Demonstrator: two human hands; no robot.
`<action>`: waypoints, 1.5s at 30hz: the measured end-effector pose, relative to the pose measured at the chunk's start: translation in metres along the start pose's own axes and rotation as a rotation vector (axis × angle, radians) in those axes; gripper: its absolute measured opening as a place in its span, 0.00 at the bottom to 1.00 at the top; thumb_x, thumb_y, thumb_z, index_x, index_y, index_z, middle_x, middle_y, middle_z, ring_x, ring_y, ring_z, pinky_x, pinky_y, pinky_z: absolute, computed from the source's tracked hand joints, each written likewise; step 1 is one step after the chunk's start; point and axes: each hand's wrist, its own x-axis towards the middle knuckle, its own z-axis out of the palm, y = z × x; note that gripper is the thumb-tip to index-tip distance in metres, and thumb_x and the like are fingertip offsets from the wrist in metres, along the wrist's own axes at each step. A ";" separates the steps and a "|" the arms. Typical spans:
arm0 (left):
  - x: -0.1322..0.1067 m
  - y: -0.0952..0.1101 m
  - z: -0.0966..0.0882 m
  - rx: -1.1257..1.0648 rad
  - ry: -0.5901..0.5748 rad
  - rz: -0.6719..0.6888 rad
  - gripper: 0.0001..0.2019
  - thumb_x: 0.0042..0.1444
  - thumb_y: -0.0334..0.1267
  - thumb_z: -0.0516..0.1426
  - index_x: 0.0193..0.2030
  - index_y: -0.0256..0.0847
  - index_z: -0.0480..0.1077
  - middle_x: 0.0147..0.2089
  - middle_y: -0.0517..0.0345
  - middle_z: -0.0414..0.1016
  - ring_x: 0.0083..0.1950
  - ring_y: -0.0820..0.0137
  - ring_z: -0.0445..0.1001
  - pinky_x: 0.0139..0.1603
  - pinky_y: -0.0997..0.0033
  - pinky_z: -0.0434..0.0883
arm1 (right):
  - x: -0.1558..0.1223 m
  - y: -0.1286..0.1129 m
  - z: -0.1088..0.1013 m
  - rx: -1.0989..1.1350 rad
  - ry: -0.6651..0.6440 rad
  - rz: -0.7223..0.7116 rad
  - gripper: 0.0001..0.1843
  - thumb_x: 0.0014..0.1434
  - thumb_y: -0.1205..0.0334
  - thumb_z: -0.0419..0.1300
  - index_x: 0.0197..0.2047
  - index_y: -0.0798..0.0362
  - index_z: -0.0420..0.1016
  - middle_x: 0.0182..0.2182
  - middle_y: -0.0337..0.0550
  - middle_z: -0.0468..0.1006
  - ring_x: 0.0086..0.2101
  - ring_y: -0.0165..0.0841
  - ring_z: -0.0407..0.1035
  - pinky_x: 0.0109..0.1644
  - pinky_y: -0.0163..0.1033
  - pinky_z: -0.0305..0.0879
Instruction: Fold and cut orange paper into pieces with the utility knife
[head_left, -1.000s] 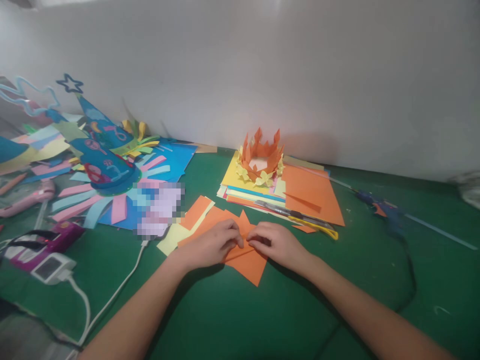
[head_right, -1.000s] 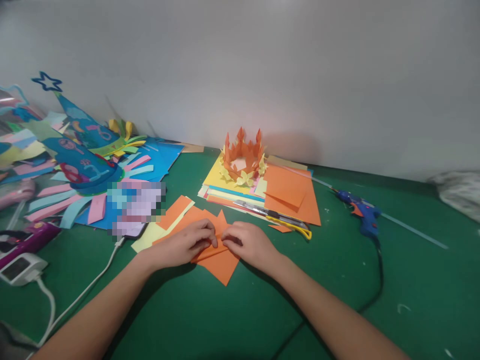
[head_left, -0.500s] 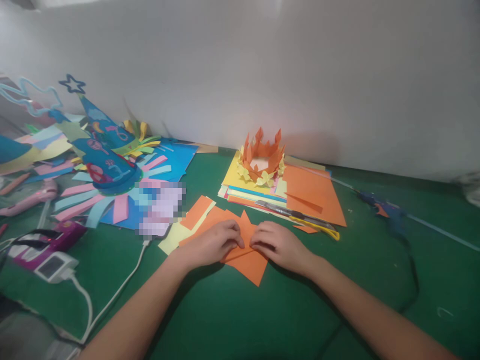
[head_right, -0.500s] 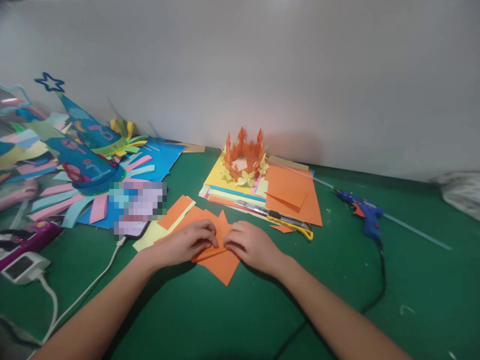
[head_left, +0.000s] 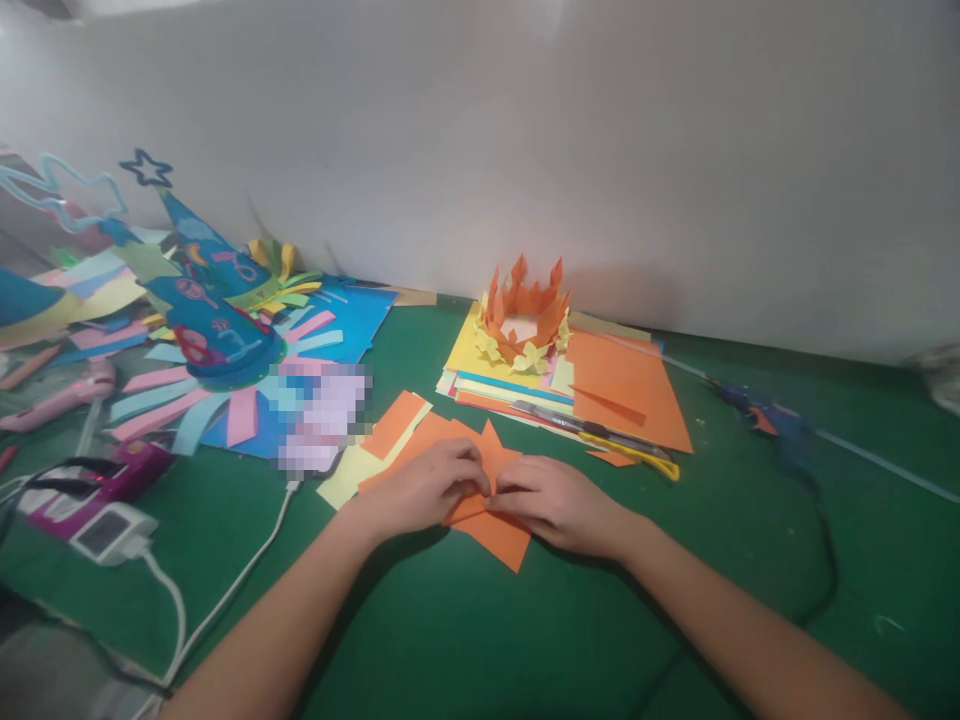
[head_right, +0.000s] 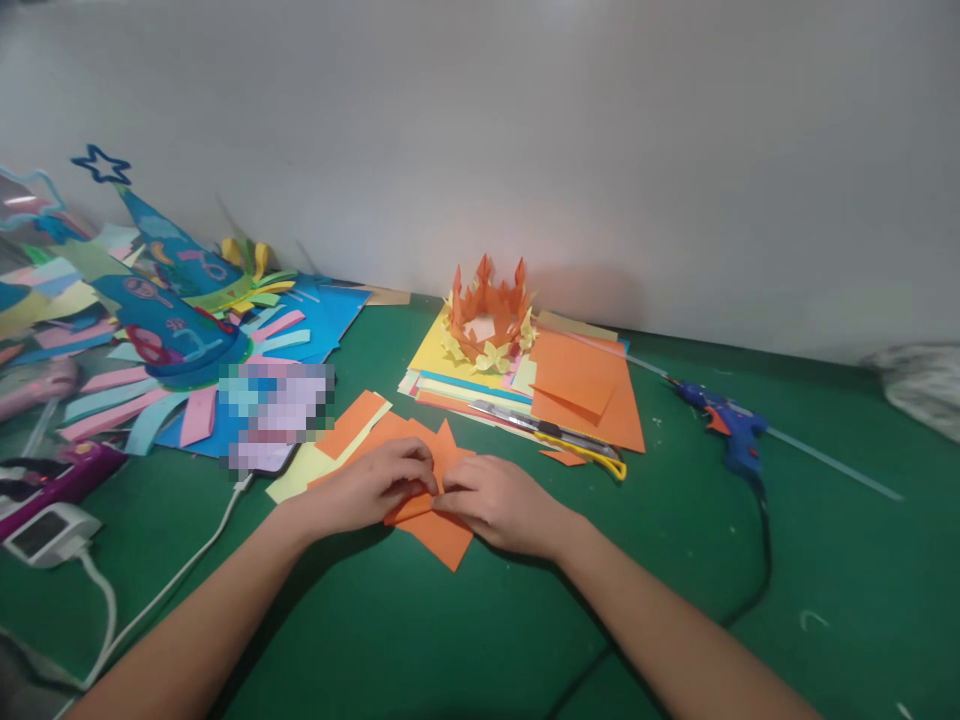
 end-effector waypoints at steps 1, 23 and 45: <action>0.000 0.000 0.000 -0.005 0.004 0.010 0.13 0.61 0.28 0.48 0.39 0.40 0.73 0.43 0.53 0.68 0.44 0.70 0.69 0.45 0.71 0.67 | 0.000 0.000 0.000 0.011 0.005 0.000 0.15 0.67 0.65 0.47 0.48 0.52 0.74 0.37 0.49 0.75 0.39 0.34 0.66 0.40 0.40 0.60; -0.002 -0.001 -0.005 -0.128 -0.077 -0.019 0.14 0.61 0.30 0.49 0.45 0.43 0.74 0.50 0.51 0.67 0.50 0.67 0.68 0.52 0.67 0.67 | 0.010 -0.013 -0.006 -0.143 -0.070 -0.042 0.14 0.67 0.58 0.49 0.49 0.48 0.72 0.33 0.44 0.71 0.34 0.34 0.58 0.39 0.40 0.52; -0.003 -0.004 -0.004 -0.142 -0.085 -0.022 0.15 0.62 0.30 0.48 0.46 0.44 0.74 0.51 0.52 0.66 0.52 0.68 0.67 0.54 0.69 0.67 | 0.010 -0.016 -0.008 0.003 -0.059 0.027 0.17 0.66 0.62 0.46 0.38 0.54 0.76 0.32 0.45 0.69 0.35 0.35 0.60 0.40 0.41 0.55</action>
